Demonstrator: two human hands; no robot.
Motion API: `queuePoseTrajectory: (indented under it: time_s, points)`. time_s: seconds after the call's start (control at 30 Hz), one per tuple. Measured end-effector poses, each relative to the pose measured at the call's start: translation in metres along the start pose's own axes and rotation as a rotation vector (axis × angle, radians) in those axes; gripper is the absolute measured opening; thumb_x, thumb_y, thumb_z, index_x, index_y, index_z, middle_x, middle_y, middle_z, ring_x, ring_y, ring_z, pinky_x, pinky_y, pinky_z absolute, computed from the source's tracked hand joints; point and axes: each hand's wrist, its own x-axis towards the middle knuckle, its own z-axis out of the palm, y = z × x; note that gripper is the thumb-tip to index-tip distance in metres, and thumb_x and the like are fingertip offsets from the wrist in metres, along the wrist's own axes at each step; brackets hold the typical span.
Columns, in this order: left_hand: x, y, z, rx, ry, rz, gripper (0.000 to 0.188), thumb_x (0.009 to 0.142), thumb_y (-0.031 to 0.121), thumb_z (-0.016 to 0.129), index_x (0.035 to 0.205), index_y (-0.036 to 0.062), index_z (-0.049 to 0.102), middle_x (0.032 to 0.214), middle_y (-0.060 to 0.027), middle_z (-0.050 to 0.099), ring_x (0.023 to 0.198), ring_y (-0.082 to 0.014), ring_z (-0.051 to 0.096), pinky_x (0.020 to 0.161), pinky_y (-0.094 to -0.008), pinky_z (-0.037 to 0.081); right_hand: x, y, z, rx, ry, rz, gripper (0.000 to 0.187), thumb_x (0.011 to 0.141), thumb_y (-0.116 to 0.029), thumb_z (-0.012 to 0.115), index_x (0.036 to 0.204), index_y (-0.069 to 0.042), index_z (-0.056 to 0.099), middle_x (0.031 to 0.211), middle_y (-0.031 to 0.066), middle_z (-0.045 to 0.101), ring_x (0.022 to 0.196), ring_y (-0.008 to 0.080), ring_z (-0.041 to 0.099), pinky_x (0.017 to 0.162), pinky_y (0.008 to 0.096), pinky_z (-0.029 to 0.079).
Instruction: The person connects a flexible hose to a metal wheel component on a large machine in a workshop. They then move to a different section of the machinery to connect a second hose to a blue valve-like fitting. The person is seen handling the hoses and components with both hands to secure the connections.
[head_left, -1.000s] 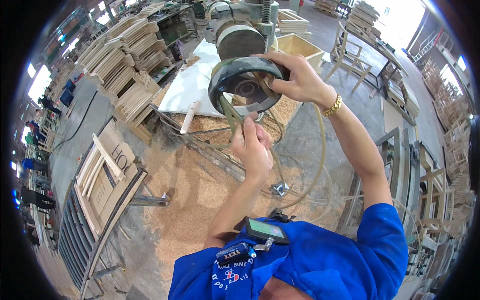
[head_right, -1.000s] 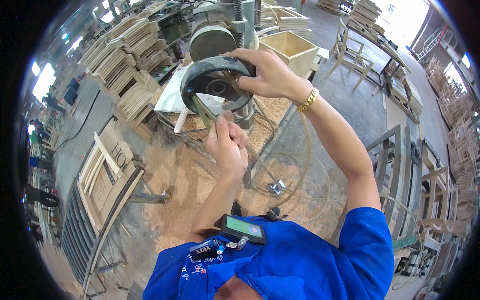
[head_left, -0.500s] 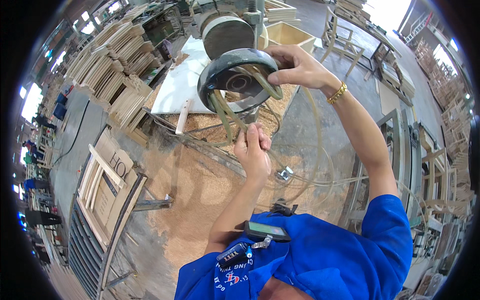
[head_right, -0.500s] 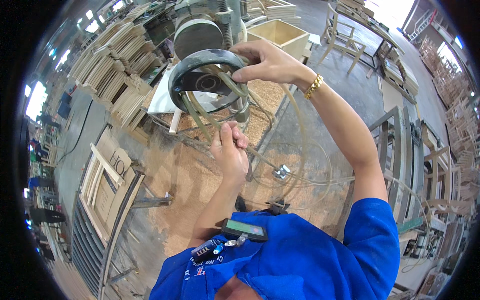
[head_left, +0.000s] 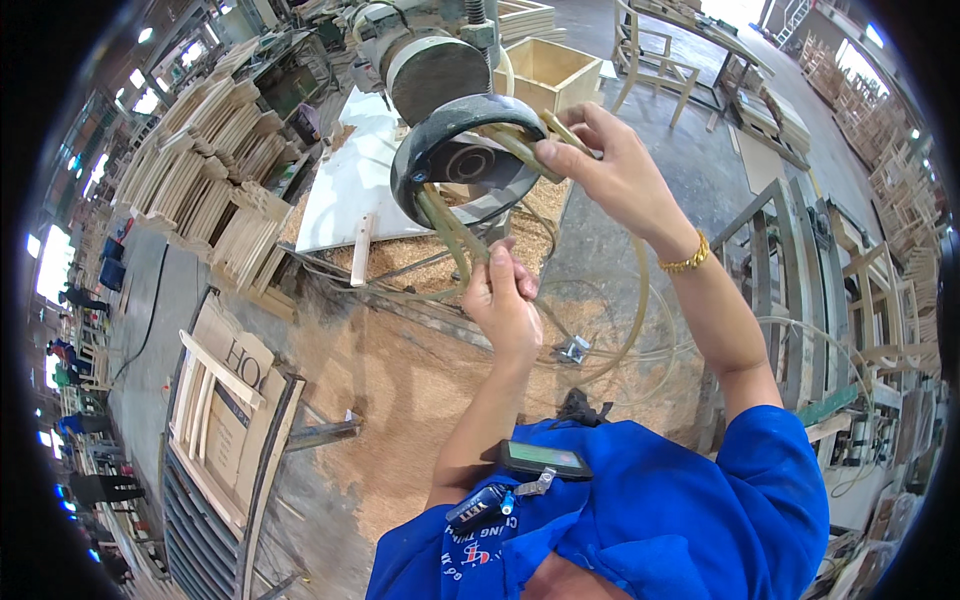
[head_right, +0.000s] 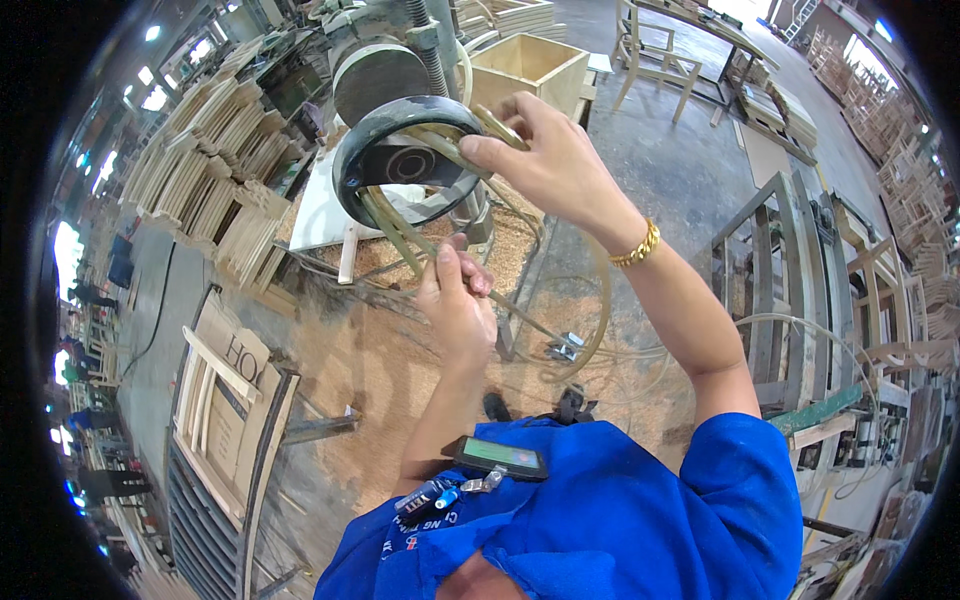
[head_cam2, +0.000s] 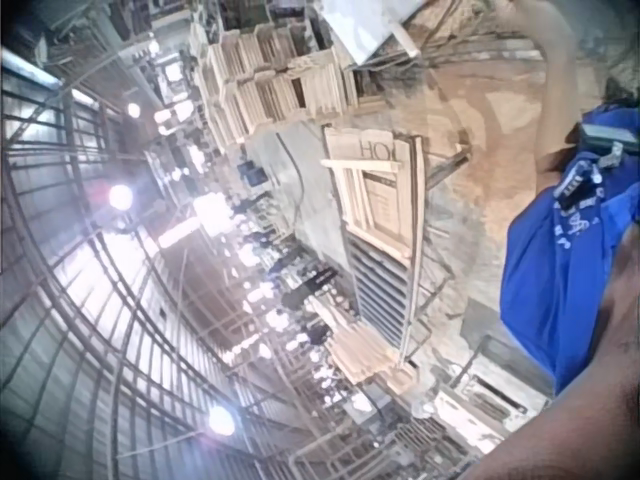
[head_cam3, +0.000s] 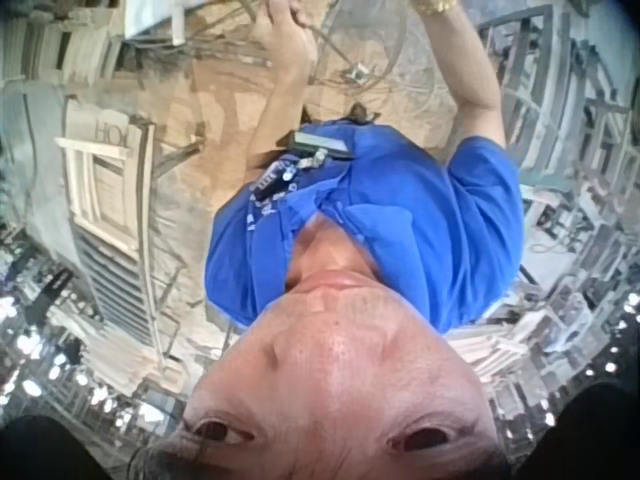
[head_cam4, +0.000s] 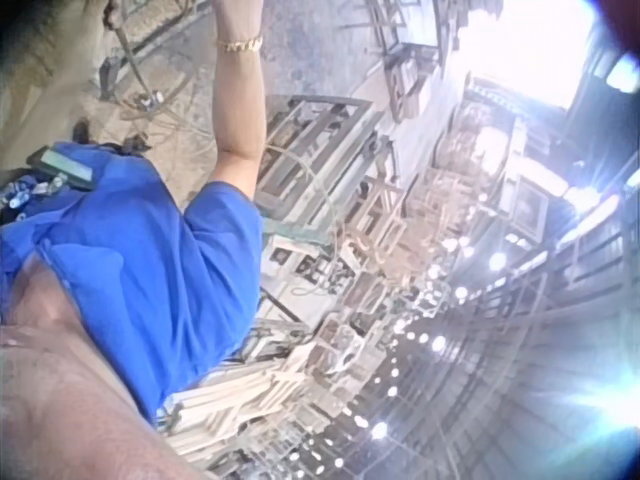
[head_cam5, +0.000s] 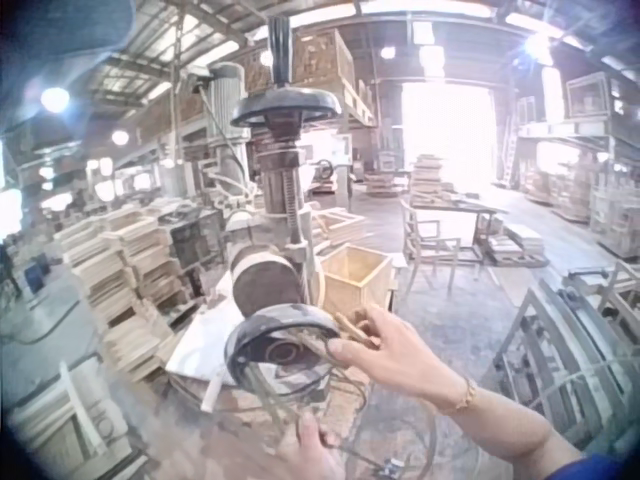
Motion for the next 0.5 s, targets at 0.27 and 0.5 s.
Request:
queuePoseTrajectory:
  time_s: [0.27, 0.5]
  points:
    - [0.004, -0.006, -0.005, 0.121, -0.033, 0.043, 0.025, 0.096, 0.018, 0.047, 0.104, -0.0053, 0.053, 0.068, -0.0006, 0.045, 0.056, -0.0080, 0.041, 0.052, -0.0230, 0.035, -0.019, -0.020, 0.016, -0.128, 0.053, -0.083, 0.036, 0.072, -0.026, 0.074, 0.091, 0.002, 0.061, 0.070, 0.0089, 0.061, 0.059, 0.0099, 0.051, 0.054, 0.0267, 0.043]
    - [0.011, -0.009, -0.015, 0.140, -0.153, 0.200, 0.024, 0.096, 0.016, 0.046, 0.103, -0.0050, 0.054, 0.061, 0.0015, 0.042, 0.052, -0.0068, 0.038, 0.049, -0.0225, 0.033, -0.040, -0.051, 0.006, -0.127, -0.090, -0.035, 0.025, 0.077, -0.021, 0.066, 0.087, 0.002, 0.062, 0.062, 0.0098, 0.055, 0.054, 0.0143, 0.049, 0.052, 0.0299, 0.040]
